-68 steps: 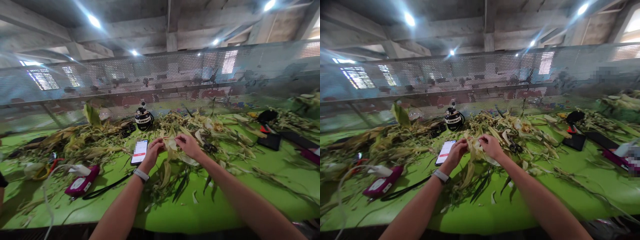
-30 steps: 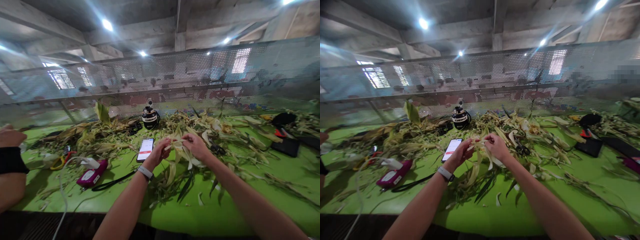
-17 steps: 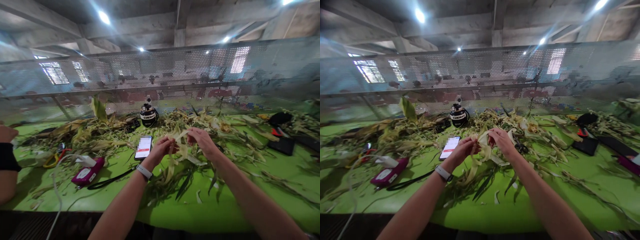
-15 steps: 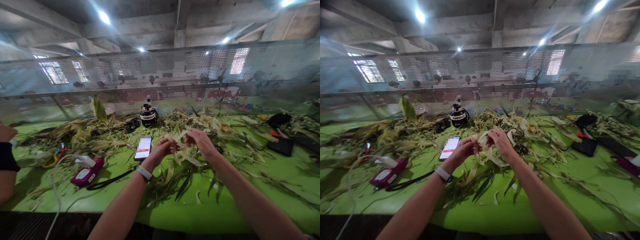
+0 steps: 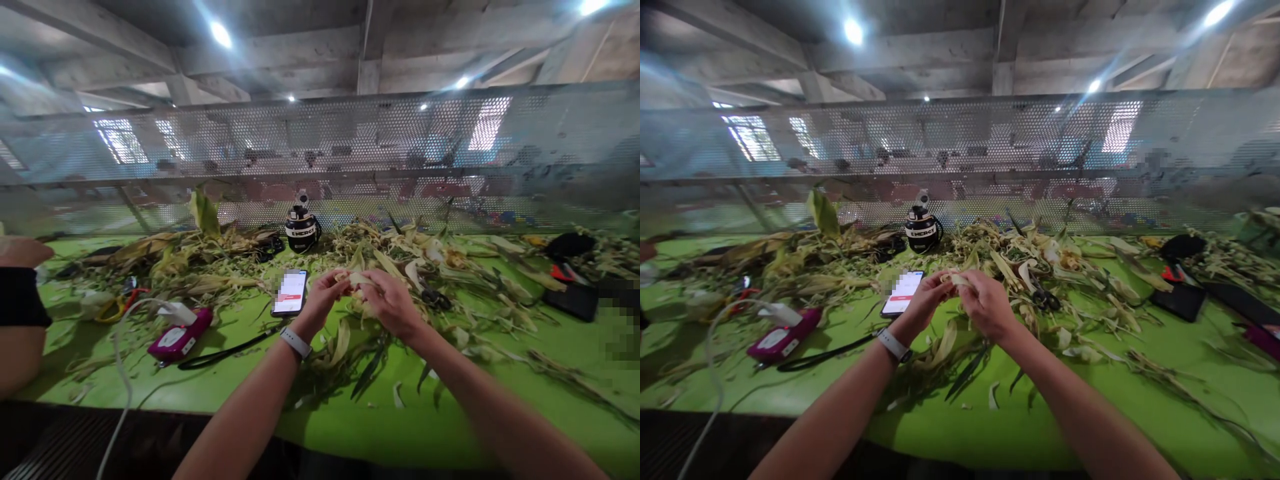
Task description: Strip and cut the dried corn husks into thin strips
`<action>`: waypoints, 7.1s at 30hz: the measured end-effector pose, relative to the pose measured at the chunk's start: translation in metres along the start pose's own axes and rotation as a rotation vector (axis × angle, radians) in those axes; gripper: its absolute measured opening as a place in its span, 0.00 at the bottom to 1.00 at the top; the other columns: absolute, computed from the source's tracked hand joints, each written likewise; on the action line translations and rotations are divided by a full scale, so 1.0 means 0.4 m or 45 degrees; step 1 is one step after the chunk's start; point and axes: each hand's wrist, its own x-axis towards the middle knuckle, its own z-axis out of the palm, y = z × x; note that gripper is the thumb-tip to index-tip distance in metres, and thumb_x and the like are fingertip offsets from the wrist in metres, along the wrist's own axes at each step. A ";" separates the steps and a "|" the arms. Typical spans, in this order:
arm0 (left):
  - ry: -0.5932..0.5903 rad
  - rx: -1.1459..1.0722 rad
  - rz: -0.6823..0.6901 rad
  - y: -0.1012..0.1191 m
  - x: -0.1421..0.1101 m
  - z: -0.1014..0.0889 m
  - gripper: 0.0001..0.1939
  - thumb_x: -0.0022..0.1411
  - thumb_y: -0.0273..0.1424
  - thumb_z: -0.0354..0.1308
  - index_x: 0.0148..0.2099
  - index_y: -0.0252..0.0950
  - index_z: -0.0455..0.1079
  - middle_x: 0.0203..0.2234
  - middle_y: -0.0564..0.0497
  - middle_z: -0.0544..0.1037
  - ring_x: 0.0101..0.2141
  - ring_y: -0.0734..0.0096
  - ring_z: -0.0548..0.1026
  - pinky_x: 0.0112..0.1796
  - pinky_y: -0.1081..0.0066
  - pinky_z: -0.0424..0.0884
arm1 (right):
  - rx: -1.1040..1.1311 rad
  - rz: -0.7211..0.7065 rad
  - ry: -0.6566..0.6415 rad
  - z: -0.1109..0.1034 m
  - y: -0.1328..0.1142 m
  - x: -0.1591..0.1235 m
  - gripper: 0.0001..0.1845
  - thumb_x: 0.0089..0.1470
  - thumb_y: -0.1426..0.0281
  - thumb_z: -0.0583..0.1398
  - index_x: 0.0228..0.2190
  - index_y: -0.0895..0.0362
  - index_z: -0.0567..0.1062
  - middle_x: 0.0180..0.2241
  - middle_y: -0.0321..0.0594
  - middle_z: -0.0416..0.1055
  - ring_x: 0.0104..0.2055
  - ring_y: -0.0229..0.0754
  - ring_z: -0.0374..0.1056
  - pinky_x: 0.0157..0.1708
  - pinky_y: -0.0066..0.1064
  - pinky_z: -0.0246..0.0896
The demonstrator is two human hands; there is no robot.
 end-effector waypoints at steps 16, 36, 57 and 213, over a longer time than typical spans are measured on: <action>0.018 -0.350 -0.086 0.010 -0.008 0.007 0.24 0.40 0.30 0.70 0.41 0.35 0.68 0.28 0.54 0.77 0.27 0.77 0.74 0.31 0.76 0.68 | 0.001 -0.097 0.215 -0.024 0.014 0.013 0.13 0.56 0.66 0.52 0.36 0.57 0.74 0.37 0.45 0.72 0.42 0.44 0.65 0.45 0.36 0.58; -0.142 -0.177 -0.282 0.015 0.008 -0.028 0.19 0.40 0.27 0.70 0.38 0.33 0.72 0.23 0.56 0.73 0.19 0.87 0.65 0.16 0.85 0.53 | 0.801 0.607 -0.014 -0.050 0.099 0.051 0.12 0.41 0.63 0.64 0.26 0.58 0.72 0.22 0.33 0.69 0.23 0.34 0.64 0.27 0.28 0.61; -0.088 -0.174 -0.384 -0.003 -0.014 0.008 0.27 0.43 0.32 0.69 0.48 0.43 0.69 0.26 0.57 0.74 0.19 0.87 0.65 0.18 0.85 0.54 | 0.914 0.875 -0.315 -0.040 0.090 0.037 0.12 0.41 0.64 0.64 0.16 0.58 0.69 0.16 0.31 0.64 0.20 0.33 0.57 0.24 0.27 0.54; -0.298 0.604 0.312 0.018 0.012 -0.019 0.23 0.52 0.29 0.60 0.51 0.34 0.63 0.36 0.48 0.75 0.38 0.71 0.73 0.41 0.69 0.69 | -0.272 0.145 -0.089 0.016 0.116 0.022 0.10 0.58 0.65 0.53 0.30 0.56 0.70 0.28 0.40 0.71 0.32 0.43 0.65 0.33 0.30 0.52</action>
